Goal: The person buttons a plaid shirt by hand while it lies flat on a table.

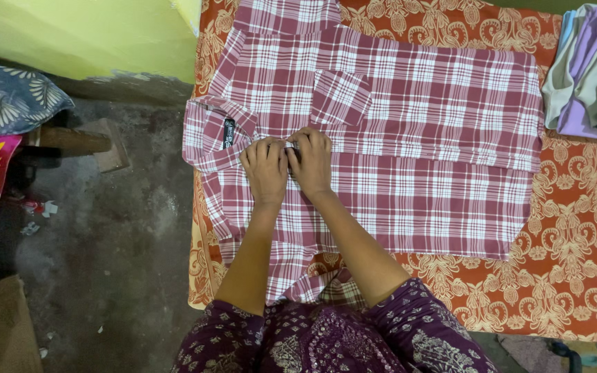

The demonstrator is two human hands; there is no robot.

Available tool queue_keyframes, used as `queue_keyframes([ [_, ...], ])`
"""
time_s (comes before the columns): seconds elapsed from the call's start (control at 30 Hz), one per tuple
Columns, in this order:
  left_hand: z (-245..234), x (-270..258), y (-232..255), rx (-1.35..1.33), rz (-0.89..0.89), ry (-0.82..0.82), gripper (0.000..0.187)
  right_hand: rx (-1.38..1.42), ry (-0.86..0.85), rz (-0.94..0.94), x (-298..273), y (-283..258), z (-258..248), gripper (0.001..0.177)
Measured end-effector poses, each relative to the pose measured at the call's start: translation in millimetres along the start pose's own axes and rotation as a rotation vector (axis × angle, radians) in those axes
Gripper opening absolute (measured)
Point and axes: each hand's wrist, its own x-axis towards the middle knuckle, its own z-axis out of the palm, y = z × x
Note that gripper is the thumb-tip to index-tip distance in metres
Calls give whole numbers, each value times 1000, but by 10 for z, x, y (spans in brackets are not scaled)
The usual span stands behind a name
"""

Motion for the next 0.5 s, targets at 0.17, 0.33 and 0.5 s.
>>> queue_keyframes([
  [0.17,15,-15,-21,7,12,4,12,44,-24,102,-15,1,20,26],
  [0.33,7,-17,-21,-22,11,17,11,81,3,128,-25,-3,29,22],
  [0.5,7,-9,-24,-13,12,28,9,60,37,65,-37,22,28,19],
])
